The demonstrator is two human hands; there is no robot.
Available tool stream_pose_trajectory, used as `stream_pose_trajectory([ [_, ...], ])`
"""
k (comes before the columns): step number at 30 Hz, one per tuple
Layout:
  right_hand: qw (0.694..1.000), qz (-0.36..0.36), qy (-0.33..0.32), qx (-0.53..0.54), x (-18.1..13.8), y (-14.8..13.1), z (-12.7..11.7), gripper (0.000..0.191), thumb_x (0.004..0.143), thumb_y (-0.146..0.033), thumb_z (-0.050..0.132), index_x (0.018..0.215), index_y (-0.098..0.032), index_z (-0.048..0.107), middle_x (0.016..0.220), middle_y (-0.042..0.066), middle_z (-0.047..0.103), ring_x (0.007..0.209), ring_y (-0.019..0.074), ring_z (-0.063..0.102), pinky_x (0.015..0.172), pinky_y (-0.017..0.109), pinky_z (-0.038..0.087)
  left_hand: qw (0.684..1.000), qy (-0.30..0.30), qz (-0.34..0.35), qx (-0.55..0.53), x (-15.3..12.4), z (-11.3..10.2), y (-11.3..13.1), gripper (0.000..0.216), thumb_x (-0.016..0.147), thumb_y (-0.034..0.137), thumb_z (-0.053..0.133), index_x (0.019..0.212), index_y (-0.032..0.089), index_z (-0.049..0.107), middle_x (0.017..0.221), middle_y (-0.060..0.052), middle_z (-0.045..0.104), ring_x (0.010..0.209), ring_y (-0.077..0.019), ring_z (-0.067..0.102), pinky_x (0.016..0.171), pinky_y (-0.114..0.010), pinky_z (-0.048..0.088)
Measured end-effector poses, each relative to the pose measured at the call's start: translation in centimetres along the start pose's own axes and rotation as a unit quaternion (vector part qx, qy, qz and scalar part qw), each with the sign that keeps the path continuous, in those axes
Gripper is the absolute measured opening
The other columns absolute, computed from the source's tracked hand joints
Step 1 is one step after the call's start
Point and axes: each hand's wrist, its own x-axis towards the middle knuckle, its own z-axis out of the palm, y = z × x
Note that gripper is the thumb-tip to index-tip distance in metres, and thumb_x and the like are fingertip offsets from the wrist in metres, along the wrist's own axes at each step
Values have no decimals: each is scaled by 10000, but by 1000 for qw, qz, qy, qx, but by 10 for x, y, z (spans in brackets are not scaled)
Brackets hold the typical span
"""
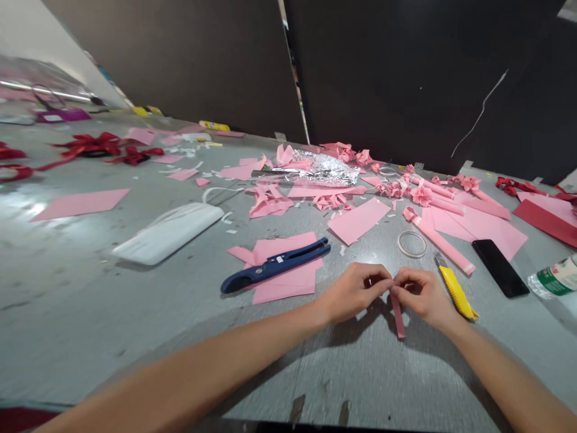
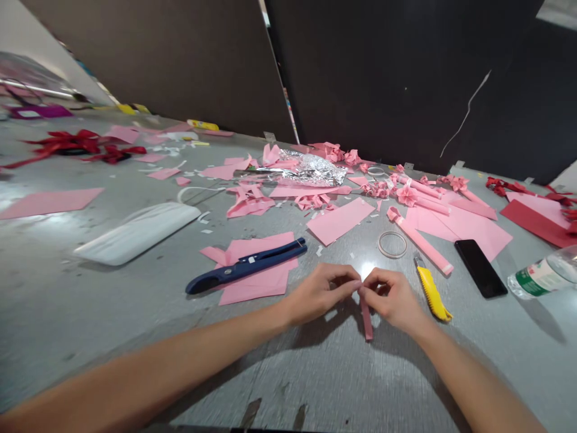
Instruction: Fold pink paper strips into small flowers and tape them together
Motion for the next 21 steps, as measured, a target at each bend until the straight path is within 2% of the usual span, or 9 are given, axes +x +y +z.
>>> stream_pose_trajectory([
  [4, 999, 35, -5, 39, 1, -1, 1, 302, 943, -496, 791, 832, -219, 741, 756, 23, 716, 669, 181, 637, 646, 326, 516, 1000, 31, 4, -3, 1, 0, -2, 273, 1025, 368, 634, 915, 174, 793, 830, -40, 763, 750, -163, 623, 713, -286, 471],
  [6, 997, 42, 14, 58, 1, -1, 3, 317, 935, -533, 808, 873, -227, 755, 743, 23, 727, 653, 189, 649, 651, 340, 522, 998, 54, 13, -16, 2, 1, -2, 279, 1025, 391, 636, 919, 182, 788, 856, -47, 777, 763, -170, 645, 723, -293, 493],
  [9, 996, 41, 39, 72, 1, 0, 6, 326, 924, -559, 821, 904, -238, 770, 711, 20, 738, 619, 190, 640, 648, 351, 494, 997, 57, 1, -61, 2, 1, -2, 291, 1016, 430, 659, 915, 187, 783, 861, -52, 779, 709, -160, 653, 679, -291, 502],
  [15, 994, 46, 77, 57, 6, 2, 11, 410, 870, -622, 851, 802, -227, 763, 627, 7, 693, 569, 170, 582, 595, 326, 444, 987, 55, -48, -144, 7, 1, -7, 300, 954, 464, 752, 889, 172, 757, 772, -32, 724, 653, -142, 631, 644, -280, 489],
  [18, 992, 50, 96, 64, 11, 5, 17, 406, 895, -609, 824, 777, -229, 741, 546, -14, 636, 469, 152, 522, 521, 313, 393, 985, 71, -52, -146, 11, 3, -12, 289, 949, 448, 743, 858, 173, 732, 721, -10, 677, 630, -135, 601, 631, -277, 467],
  [21, 988, 58, 123, 79, 18, 7, 24, 427, 861, -615, 840, 728, -230, 714, 505, -18, 598, 415, 146, 484, 458, 304, 351, 985, 108, -46, -125, 16, 6, -16, 275, 954, 426, 715, 840, 176, 725, 715, -5, 656, 636, -135, 577, 621, -273, 445],
])
